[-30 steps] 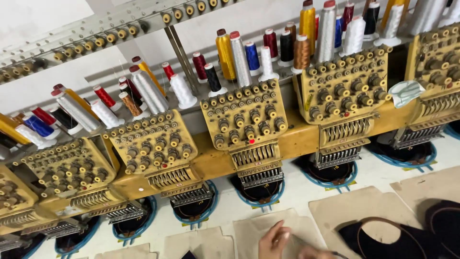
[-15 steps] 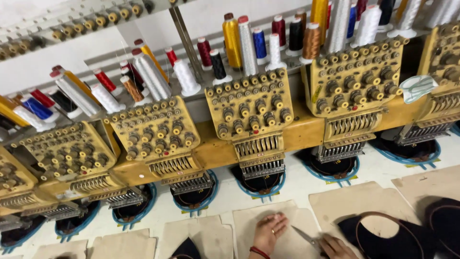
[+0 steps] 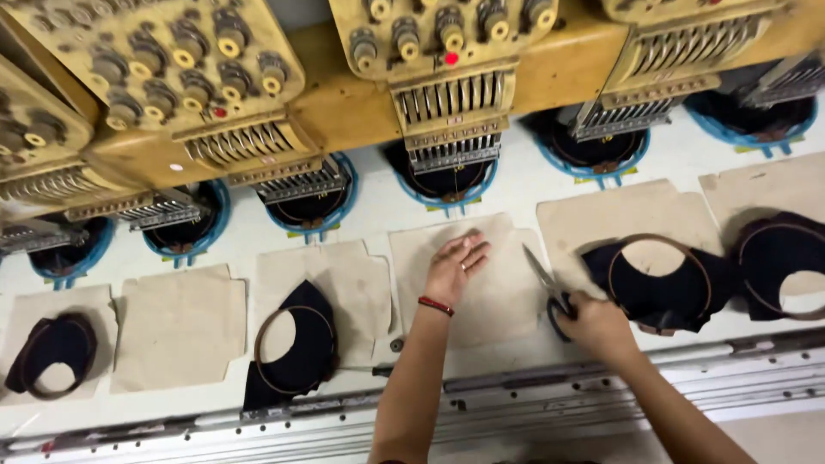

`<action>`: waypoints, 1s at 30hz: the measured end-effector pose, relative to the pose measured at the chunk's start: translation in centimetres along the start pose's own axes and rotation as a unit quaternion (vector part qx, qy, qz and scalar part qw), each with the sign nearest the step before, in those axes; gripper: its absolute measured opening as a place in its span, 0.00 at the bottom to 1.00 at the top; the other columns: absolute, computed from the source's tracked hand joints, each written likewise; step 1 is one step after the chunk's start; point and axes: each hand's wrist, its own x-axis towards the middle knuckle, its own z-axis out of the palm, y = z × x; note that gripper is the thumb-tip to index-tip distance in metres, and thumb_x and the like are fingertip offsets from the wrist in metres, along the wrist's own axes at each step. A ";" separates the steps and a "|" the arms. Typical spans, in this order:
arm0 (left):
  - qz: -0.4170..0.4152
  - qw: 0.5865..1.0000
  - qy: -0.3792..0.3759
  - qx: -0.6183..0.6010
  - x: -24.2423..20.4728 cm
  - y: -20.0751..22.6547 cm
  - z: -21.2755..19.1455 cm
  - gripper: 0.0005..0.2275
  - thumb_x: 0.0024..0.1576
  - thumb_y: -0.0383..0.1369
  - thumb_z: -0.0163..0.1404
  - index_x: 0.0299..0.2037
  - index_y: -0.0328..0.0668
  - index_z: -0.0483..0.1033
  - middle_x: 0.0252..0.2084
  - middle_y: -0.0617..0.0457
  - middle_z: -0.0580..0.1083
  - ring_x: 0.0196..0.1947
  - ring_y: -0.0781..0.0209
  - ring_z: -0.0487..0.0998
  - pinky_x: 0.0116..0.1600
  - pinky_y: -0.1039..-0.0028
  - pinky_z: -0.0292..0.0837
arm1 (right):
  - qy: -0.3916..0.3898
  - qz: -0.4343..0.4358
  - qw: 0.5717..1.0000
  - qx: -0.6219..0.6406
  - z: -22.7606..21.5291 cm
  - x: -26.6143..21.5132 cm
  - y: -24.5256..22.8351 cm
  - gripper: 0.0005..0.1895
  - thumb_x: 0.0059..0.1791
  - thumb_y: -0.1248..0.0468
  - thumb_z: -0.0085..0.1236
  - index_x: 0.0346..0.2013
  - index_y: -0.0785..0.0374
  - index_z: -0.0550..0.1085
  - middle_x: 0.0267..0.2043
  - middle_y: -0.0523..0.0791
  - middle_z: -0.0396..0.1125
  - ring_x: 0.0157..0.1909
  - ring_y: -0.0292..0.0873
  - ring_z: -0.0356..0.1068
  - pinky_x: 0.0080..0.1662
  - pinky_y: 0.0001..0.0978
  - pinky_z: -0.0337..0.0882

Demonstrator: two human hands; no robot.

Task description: The person prepares dark fabric pieces by placing them into embroidery hoops on a workbench, then moves to a multi-head embroidery machine to thread the needles. The person pulls thread through the needle eyes and adjusts the thread path, repeating the process for several heads.

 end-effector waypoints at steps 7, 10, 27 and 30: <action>0.035 0.999 -0.033 -0.008 -1.2 0.7 0.6 0.12 0.58 0.33 0.64 0.49 0.38 0.83 0.61 0.40 0.80 0.60 0.36 0.82 0.63 0.53 0.82 | -0.334 0.111 0.628 0.694 -0.1 -7.6 -5.3 0.37 0.52 0.32 0.49 0.45 0.66 0.76 0.25 0.47 0.65 0.20 0.41 0.59 0.20 0.28 0.44; 0.048 0.996 -0.073 -0.028 -1.1 0.5 0.1 0.09 0.61 0.29 0.61 0.48 0.35 0.83 0.63 0.36 0.78 0.60 0.34 0.81 0.62 0.53 0.83 | -0.406 0.068 0.522 0.747 -0.9 -8.7 -9.2 0.41 0.53 0.26 0.40 0.41 0.65 0.72 0.24 0.42 0.58 0.18 0.36 0.47 0.19 0.26 0.42; 0.069 0.986 -0.150 -0.040 3.9 -4.1 -5.0 0.13 0.65 0.29 0.50 0.56 0.29 0.78 0.69 0.34 0.73 0.65 0.33 0.76 0.67 0.49 0.76 | -0.239 0.048 0.789 0.563 -0.9 -6.0 -8.3 0.25 0.54 0.41 0.58 0.29 0.60 0.72 0.20 0.42 0.59 0.22 0.37 0.55 0.26 0.33 0.53; 0.241 0.917 -0.193 0.252 3.9 -4.7 -7.2 0.19 0.71 0.35 0.42 0.68 0.35 0.71 0.76 0.43 0.67 0.75 0.43 0.68 0.80 0.52 0.64 | -0.079 -0.106 0.942 0.310 4.7 -0.8 -1.0 0.12 0.49 0.51 0.64 0.43 0.51 0.78 0.42 0.43 0.69 0.47 0.43 0.66 0.53 0.38 0.60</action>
